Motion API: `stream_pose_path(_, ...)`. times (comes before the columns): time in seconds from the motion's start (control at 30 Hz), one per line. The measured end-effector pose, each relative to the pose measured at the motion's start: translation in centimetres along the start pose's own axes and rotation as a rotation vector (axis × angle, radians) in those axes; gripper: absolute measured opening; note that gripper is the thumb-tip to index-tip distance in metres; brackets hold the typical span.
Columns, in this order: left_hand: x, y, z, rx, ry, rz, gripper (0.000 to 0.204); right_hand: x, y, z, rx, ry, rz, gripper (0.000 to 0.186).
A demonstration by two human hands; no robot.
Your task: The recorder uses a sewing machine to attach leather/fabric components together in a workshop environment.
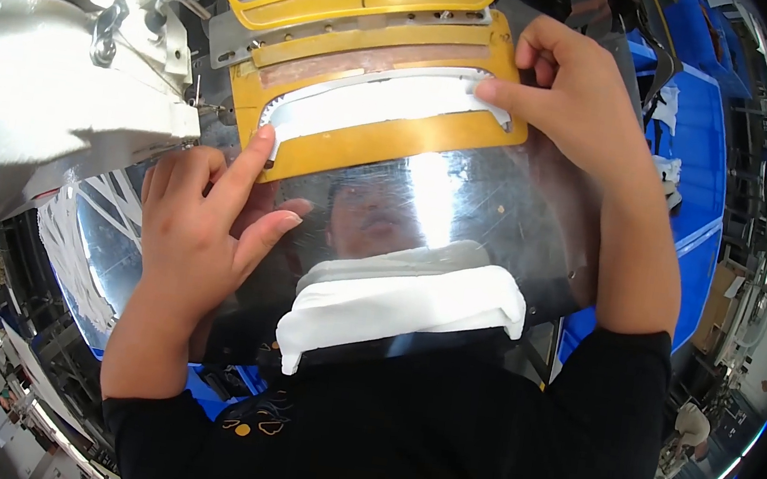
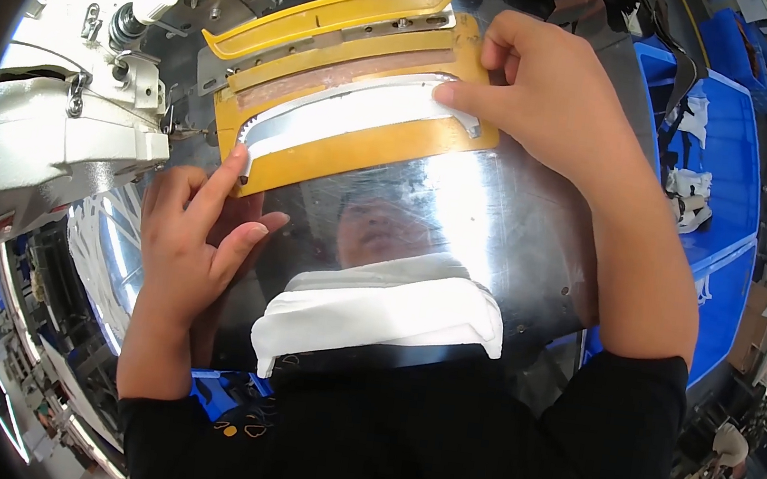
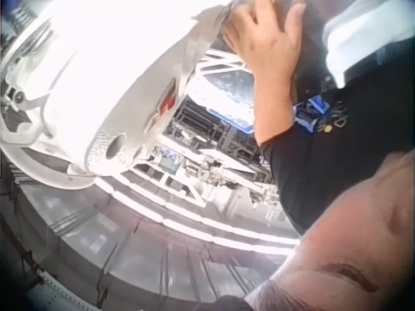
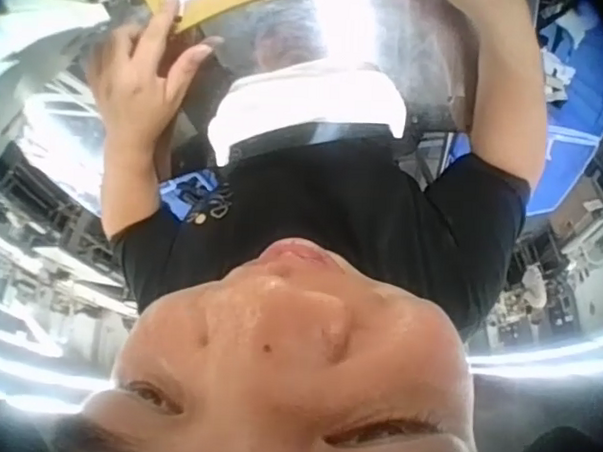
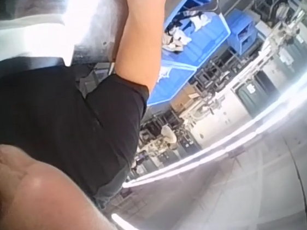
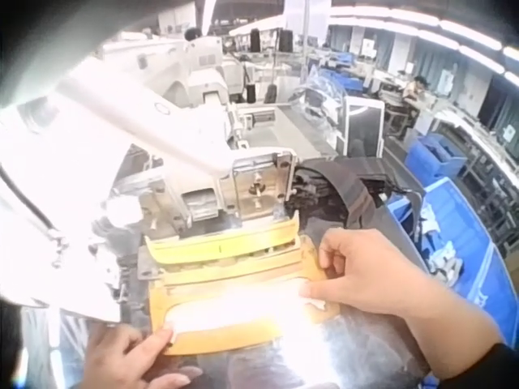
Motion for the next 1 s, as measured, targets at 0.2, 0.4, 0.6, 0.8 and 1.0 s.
stream_pose_path(0.2, -0.3, 0.0, 0.0, -0.015, -0.010, 0.013, 0.062, -0.2, -0.2, 0.1, 0.004, -0.025, 0.039, 0.042)
stream_pose_path(0.4, -0.4, 0.1, 0.2, -0.026, 0.011, 0.067, 0.057, -0.7, -1.2, 0.4, 0.043, -0.112, 0.044, 0.037)
stream_pose_path(0.6, -0.6, 0.3, -0.2, -0.007, 0.008, 0.140, 0.054, -0.1, -1.4, 0.8, -0.460, -0.011, 0.010, 0.027)
stream_pose_path(0.8, -0.6, 0.1, -0.1, -0.033, 0.026, 0.165, 0.052, 2.3, -3.7, 1.8, -0.791, 0.014, 0.252, 0.034)
stream_pose_path(1.0, -0.4, -0.1, 0.0, 0.019, 0.037, 0.155, 0.063, 2.5, -4.3, 1.9, -0.817, 0.043, 0.342, 0.033)
Point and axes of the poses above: each hand's wrist, its own z-axis away from the middle knuckle, its own x-axis out of the palm, y = z × x, the point moved 1 cm from there along -z, towards the middle knuckle, and after that the axes turned 11 degrees about x, right-handed, at the moved point
